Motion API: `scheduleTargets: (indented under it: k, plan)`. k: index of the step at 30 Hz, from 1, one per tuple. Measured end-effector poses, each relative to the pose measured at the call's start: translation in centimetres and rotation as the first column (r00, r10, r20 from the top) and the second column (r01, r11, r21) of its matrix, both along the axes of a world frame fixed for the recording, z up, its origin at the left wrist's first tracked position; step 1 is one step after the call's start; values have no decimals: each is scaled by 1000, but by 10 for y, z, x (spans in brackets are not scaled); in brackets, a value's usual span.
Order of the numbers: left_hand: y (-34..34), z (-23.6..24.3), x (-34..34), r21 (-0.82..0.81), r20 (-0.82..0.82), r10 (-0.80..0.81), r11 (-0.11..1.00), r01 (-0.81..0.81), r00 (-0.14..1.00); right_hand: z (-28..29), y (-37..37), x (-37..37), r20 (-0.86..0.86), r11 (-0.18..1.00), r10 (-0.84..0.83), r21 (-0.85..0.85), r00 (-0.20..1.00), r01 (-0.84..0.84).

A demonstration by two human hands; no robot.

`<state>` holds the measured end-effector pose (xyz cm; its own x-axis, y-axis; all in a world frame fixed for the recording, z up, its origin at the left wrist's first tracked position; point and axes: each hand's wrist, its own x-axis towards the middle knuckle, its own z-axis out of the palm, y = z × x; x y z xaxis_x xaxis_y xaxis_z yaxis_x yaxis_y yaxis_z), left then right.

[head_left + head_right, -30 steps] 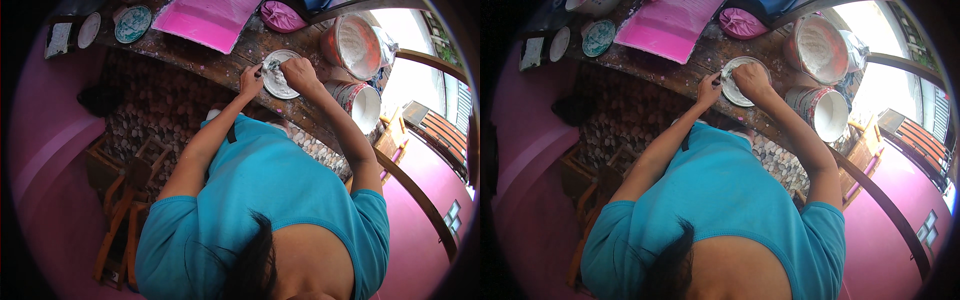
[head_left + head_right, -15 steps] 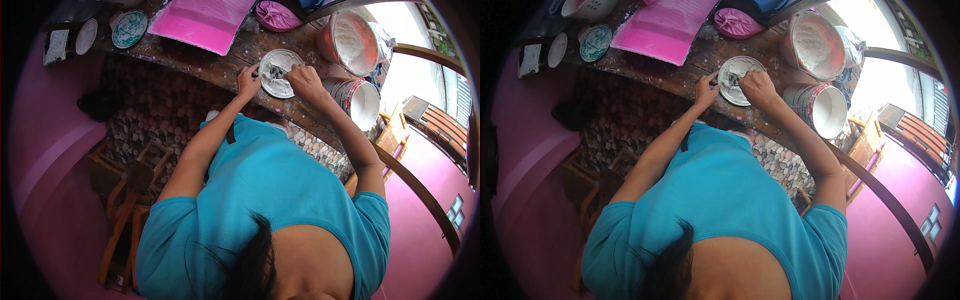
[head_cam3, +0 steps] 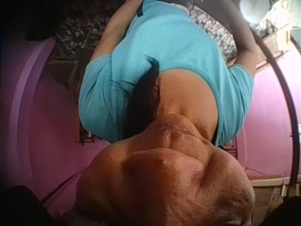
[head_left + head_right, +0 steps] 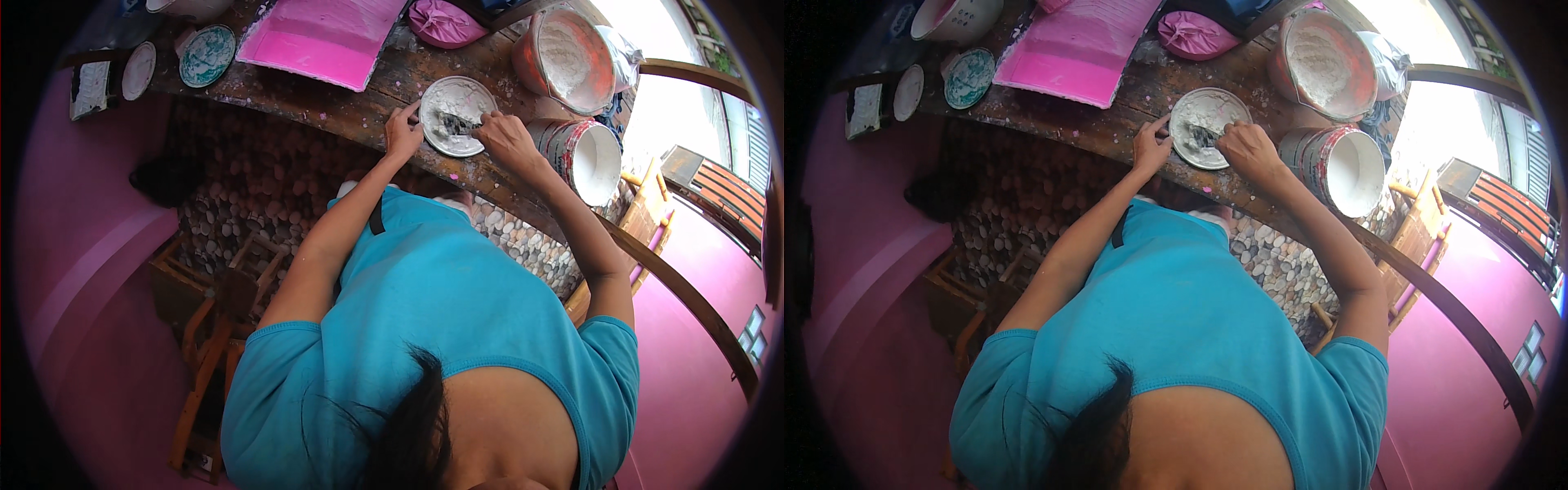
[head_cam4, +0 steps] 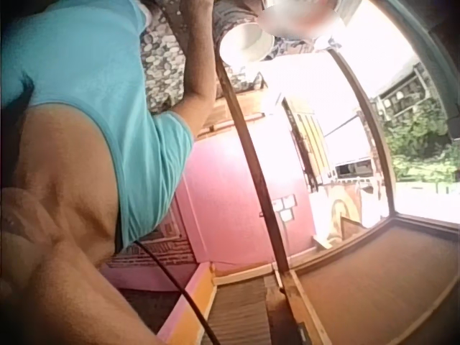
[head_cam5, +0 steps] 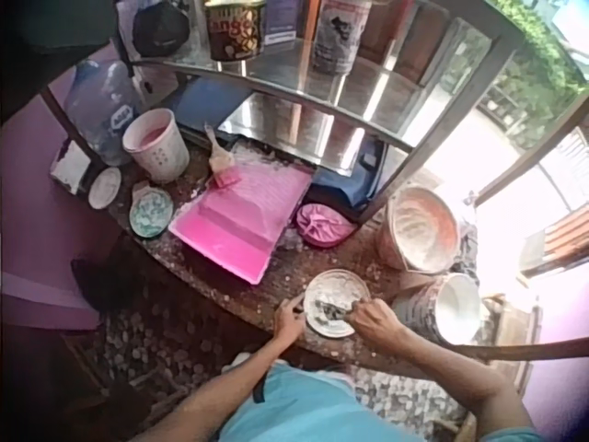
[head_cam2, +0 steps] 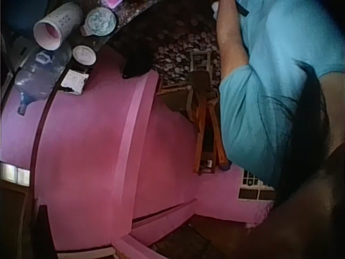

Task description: The person mixes a white substance in a small bowl using a metal tool. They add more white powder from a larger bucket and continue mixing until the mixture is combined.

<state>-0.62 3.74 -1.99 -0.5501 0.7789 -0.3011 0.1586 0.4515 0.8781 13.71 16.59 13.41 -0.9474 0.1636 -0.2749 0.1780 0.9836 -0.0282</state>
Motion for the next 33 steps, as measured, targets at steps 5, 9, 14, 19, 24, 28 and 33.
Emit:
scheduleTargets:
  k: [5,9,14,19,24,28,33]
  plan:
    - [2,-4,1,-12,-52,-6,1000,5,999,-7,5,1,-55,997,7,-76,998,-11]
    - [2,-6,1,-4,-105,7,1000,-7,994,7,13,25,5,976,-148,-163,989,146]
    - [1,-2,2,-13,-63,2,1000,-2,998,15,2,62,79,927,-337,-145,938,345]
    - [2,2,4,-5,-71,2,1000,-2,997,17,-26,78,90,863,-477,-143,874,485]
    - [2,-4,3,-12,-163,-33,999,31,986,-22,-59,74,-124,817,-570,-192,812,545]
    - [2,-11,4,-27,-172,-39,999,34,984,-26,-64,62,-100,641,-756,-315,647,700]
    - [1,-11,3,-13,-246,-77,997,76,966,-19,-64,59,-69,568,-810,-344,583,748]
